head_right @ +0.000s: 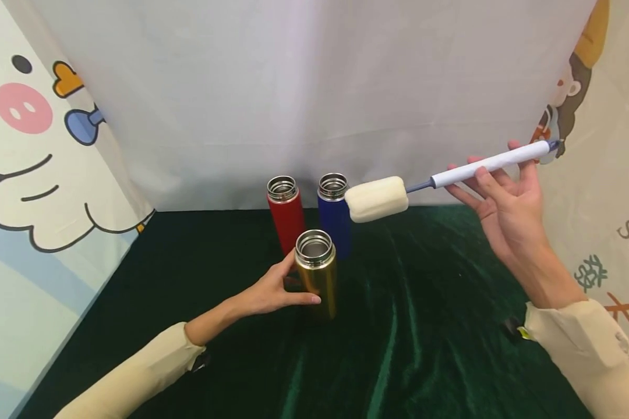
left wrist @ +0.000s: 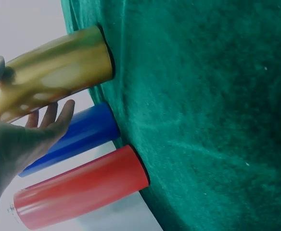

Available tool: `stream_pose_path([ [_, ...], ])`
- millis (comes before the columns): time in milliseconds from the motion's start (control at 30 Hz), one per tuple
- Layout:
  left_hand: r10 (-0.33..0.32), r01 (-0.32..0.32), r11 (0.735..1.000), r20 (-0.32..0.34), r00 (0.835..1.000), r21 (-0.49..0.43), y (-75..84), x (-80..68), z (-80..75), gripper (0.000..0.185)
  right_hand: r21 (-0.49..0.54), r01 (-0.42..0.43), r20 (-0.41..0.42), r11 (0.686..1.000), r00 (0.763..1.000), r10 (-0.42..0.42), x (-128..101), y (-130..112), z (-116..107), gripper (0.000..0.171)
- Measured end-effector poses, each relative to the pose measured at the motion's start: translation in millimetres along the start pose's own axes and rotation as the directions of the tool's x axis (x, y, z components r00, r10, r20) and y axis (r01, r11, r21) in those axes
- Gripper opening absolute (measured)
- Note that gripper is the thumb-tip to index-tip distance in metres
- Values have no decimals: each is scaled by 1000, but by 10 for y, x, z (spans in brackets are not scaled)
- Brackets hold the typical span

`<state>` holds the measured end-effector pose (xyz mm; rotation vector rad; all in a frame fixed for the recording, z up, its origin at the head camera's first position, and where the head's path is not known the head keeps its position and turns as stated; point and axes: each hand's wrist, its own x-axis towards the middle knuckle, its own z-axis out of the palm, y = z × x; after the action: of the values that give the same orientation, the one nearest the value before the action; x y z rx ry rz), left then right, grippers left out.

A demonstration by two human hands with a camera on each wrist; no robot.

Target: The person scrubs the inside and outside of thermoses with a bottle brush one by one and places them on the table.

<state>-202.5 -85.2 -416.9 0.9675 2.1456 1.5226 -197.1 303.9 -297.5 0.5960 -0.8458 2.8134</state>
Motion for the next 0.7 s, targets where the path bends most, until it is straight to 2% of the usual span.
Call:
stream_pose_path([
  [100, -10, 10, 1000, 27, 1000, -6, -32, 9, -15, 86, -18, 1, 43, 1000, 999, 0, 0, 60, 199, 66],
  [167, -21, 21, 1000, 38, 999, -7, -44, 9, -16, 89, -28, -4, 76, 1000, 997, 6, 4, 111, 317, 66],
  [367, -25, 25, 1000, 47, 999, -9, -55, 5, -17, 89, -177, 46, 165, 983, 986, -16, 14, 303, 617, 60],
  [467, -29, 30, 999, 55, 998, -16, -56, 6, -17, 90, -333, 123, 201, 935, 978, -57, 26, 392, 747, 58],
  [600, -60, 63, 997, 68, 996, -45, -67, 1, -3, 94, -502, 231, 249, 833, 961, -117, 67, 493, 923, 60],
  [667, -71, 76, 995, 70, 995, -66, -75, -6, 8, 95, -525, 262, 305, 810, 946, -108, 105, 542, 1019, 63],
  [700, -71, 76, 994, 69, 995, -73, -79, -8, 16, 94, -556, 281, 340, 783, 936, -94, 128, 564, 1070, 65],
])
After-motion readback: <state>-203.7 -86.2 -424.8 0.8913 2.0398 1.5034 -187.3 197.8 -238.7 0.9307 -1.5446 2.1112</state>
